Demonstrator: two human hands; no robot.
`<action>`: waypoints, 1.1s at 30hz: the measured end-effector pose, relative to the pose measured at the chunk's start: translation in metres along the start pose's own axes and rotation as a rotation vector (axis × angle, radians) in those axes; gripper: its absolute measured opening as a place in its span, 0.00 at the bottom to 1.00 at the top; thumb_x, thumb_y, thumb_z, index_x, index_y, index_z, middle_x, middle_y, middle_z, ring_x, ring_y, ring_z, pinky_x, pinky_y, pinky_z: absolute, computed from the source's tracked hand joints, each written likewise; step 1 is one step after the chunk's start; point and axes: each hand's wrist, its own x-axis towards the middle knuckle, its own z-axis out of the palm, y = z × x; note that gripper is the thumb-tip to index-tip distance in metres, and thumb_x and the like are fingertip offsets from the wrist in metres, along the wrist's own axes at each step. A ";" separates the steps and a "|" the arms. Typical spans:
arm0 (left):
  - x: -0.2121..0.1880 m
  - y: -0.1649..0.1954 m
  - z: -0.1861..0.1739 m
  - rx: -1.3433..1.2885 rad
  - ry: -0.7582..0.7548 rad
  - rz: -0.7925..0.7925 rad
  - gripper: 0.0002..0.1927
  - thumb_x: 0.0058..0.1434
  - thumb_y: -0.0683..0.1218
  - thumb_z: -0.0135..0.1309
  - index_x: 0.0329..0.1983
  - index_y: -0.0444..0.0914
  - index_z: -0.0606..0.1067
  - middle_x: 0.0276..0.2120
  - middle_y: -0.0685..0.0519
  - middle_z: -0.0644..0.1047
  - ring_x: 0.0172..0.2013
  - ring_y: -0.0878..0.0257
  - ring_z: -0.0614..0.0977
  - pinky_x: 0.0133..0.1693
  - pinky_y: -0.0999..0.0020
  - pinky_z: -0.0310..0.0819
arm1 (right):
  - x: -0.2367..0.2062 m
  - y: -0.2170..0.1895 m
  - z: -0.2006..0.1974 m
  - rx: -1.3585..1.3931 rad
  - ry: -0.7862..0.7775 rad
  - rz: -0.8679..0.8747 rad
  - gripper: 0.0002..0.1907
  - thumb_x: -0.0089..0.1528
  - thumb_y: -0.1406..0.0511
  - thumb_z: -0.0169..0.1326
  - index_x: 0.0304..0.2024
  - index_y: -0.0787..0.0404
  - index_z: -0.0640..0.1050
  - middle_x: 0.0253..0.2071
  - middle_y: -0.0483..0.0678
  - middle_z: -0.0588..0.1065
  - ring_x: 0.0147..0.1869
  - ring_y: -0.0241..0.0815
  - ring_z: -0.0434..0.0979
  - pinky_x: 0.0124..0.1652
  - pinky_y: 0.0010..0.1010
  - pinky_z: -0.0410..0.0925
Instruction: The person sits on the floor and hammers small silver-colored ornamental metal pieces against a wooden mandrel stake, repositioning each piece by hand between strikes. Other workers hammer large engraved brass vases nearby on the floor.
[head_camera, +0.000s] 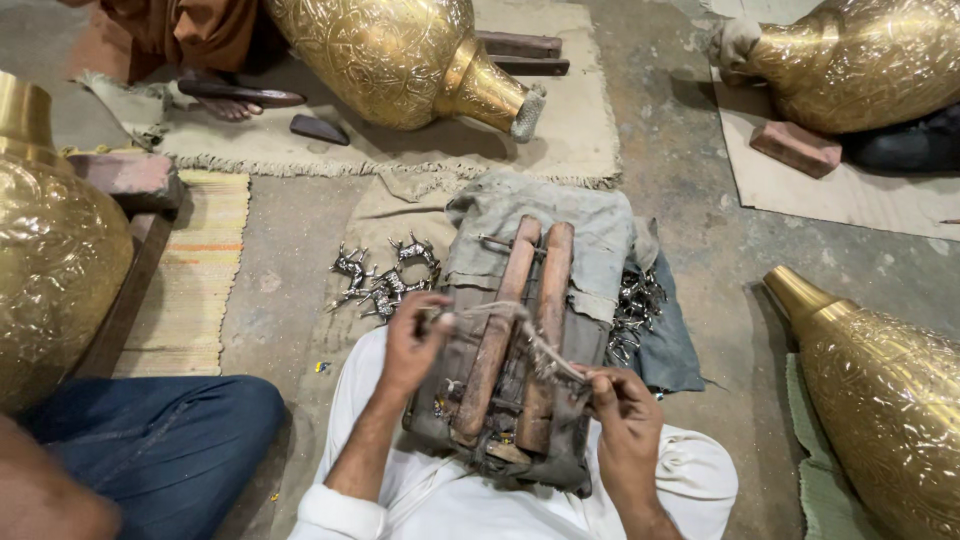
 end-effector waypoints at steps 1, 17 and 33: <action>0.003 0.011 0.006 0.062 -0.083 0.037 0.14 0.64 0.44 0.60 0.52 0.36 0.77 0.48 0.51 0.76 0.45 0.62 0.81 0.48 0.70 0.78 | 0.000 0.008 -0.001 -0.004 0.023 0.037 0.11 0.70 0.64 0.53 0.42 0.67 0.79 0.42 0.52 0.80 0.38 0.36 0.75 0.38 0.27 0.71; 0.026 0.053 0.045 0.683 -0.559 0.016 0.12 0.56 0.42 0.64 0.45 0.43 0.82 0.43 0.47 0.74 0.43 0.49 0.82 0.43 0.53 0.76 | -0.029 0.030 -0.024 -0.091 -0.339 -0.121 0.28 0.68 0.48 0.51 0.49 0.69 0.75 0.57 0.58 0.75 0.62 0.48 0.75 0.58 0.37 0.69; 0.035 0.055 0.065 0.810 -0.562 0.004 0.15 0.54 0.46 0.64 0.45 0.38 0.81 0.44 0.45 0.73 0.41 0.45 0.82 0.44 0.49 0.76 | -0.047 0.057 -0.015 -0.058 -0.135 -0.004 0.08 0.61 0.77 0.58 0.41 0.69 0.74 0.48 0.53 0.76 0.50 0.39 0.77 0.50 0.28 0.70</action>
